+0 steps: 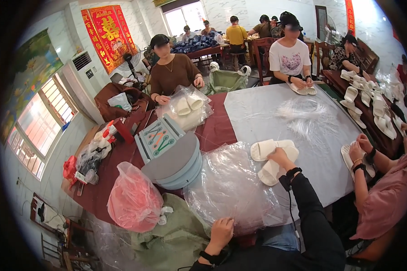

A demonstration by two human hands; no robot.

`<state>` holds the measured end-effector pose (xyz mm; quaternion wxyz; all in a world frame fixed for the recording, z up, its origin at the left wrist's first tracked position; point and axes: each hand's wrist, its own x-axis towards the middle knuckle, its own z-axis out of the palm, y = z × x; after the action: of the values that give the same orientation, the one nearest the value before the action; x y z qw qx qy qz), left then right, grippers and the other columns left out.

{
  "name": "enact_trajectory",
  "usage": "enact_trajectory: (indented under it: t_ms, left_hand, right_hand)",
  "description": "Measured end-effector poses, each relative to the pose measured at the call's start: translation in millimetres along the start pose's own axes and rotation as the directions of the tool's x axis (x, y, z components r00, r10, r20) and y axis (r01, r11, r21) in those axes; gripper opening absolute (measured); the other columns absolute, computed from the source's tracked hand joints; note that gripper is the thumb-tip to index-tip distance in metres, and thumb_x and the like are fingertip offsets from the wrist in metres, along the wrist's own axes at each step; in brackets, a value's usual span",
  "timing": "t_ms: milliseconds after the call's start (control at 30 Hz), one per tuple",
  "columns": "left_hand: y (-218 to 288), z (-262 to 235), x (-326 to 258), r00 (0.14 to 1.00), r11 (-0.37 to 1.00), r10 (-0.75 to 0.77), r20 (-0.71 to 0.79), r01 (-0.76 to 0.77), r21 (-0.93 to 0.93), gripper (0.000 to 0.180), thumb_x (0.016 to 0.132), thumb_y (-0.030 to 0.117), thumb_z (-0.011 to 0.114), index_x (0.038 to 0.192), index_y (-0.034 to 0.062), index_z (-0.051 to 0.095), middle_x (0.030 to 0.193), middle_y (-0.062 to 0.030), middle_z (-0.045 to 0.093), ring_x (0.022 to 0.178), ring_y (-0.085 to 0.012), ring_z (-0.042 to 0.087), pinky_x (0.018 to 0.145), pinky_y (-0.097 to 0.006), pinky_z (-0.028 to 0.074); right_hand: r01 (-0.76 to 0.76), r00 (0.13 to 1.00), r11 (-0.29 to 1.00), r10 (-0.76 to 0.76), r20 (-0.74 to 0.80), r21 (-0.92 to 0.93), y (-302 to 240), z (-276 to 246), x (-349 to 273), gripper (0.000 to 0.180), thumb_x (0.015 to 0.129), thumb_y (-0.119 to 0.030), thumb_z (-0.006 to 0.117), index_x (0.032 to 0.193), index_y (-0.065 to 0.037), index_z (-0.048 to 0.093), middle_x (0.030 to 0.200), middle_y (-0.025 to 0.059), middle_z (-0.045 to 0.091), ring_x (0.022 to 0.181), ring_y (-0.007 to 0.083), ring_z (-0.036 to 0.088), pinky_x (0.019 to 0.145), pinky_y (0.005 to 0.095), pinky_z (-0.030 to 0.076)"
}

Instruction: The recorder packages white plastic sandals into individual clear plastic bags at a communal work table.

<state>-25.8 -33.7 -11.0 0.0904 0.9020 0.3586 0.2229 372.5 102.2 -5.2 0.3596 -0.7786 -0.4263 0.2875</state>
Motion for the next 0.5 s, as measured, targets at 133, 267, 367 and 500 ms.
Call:
enact_trajectory:
  t_ms: [133,267,367,500]
  left_hand:
    - [-0.8,3.2,-1.7,1.000,0.999,-0.002,0.002,0.001,0.039,0.021,0.077,0.015,0.060,0.095,0.0072,0.064,0.097,-0.0062,0.061,0.093,-0.0245,0.057,0.080,-0.038,0.045]
    - [-0.4,-3.6,-3.9,1.000,0.999,-0.012,-0.012,0.013,0.029,0.018,0.078,0.011,0.060,0.095,0.0076,0.063,0.098,-0.0057,0.062,0.093,-0.0244,0.058,0.079,-0.037,0.046]
    - [-3.1,5.1,6.9,0.999,0.998,-0.027,0.029,0.029,-0.059,0.015,0.078,0.011,0.060,0.093,0.0074,0.063,0.092,-0.0056,0.062,0.085,-0.0247,0.060,0.073,-0.036,0.048]
    - [-3.3,-1.4,-3.0,0.999,0.997,-0.039,-0.027,0.037,-0.065,0.014,0.077,0.010,0.062,0.090,0.0074,0.063,0.085,-0.0061,0.062,0.078,-0.0252,0.060,0.067,-0.036,0.048]
  right_hand:
    - [0.112,0.989,0.992,-0.116,0.088,0.051,-10.9,4.2,-18.7,0.040,0.072,-0.020,0.071,0.105,0.001,0.063,0.093,0.0117,0.066,0.079,0.0244,0.064,0.071,0.0341,0.049]
    - [-0.073,0.983,0.939,0.012,0.181,0.335,-10.9,-5.0,-40.0,0.035,0.076,-0.018,0.068,0.104,0.002,0.062,0.088,0.0084,0.065,0.074,0.0197,0.063,0.065,0.0315,0.050]
    - [-0.119,0.993,0.802,0.081,0.090,0.585,17.7,-31.8,-48.2,0.027,0.081,-0.016,0.065,0.098,0.004,0.060,0.084,0.0088,0.063,0.075,0.0170,0.063,0.062,0.0266,0.050]
    - [-0.071,0.996,0.529,-0.003,0.086,0.845,-24.2,-41.3,-98.0,0.028,0.086,-0.014,0.059,0.108,0.002,0.056,0.092,0.0110,0.064,0.078,0.0187,0.065,0.068,0.0303,0.054]
